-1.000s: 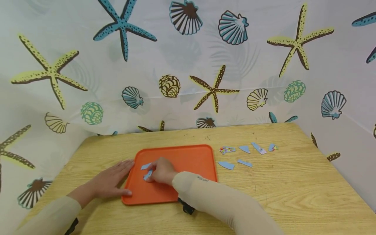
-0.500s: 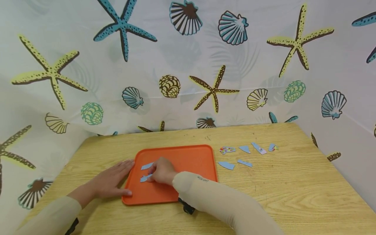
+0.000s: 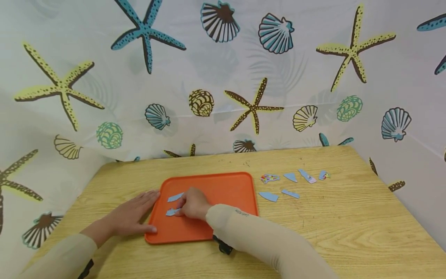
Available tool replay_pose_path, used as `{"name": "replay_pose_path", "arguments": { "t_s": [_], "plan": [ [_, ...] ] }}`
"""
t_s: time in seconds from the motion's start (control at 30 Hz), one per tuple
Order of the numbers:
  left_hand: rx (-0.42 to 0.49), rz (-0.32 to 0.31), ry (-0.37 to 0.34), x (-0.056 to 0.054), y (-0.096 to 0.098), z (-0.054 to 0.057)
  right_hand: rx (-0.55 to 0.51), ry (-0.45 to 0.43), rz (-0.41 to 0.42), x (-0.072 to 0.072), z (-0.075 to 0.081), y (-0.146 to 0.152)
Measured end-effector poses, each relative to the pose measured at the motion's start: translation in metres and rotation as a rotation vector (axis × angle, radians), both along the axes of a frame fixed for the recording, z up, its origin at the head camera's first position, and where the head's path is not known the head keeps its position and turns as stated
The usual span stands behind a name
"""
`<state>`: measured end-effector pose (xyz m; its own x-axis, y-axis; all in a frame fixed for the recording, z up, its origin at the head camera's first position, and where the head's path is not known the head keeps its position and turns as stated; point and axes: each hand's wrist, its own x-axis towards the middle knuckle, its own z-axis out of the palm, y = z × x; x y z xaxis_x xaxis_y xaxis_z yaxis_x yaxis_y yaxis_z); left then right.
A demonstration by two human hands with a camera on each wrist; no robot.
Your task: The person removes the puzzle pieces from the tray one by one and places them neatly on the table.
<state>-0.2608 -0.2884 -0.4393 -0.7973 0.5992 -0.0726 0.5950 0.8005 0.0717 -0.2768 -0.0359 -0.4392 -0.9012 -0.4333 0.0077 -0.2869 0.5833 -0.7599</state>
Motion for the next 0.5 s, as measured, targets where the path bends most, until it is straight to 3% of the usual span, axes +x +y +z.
{"name": "replay_pose_path", "arguments": {
  "t_s": [0.5],
  "plan": [
    [-0.001,0.003,-0.011,0.0015,0.0018,0.0022,-0.086,-0.049,0.025,0.0000,0.0004,0.0025]
  ]
}}
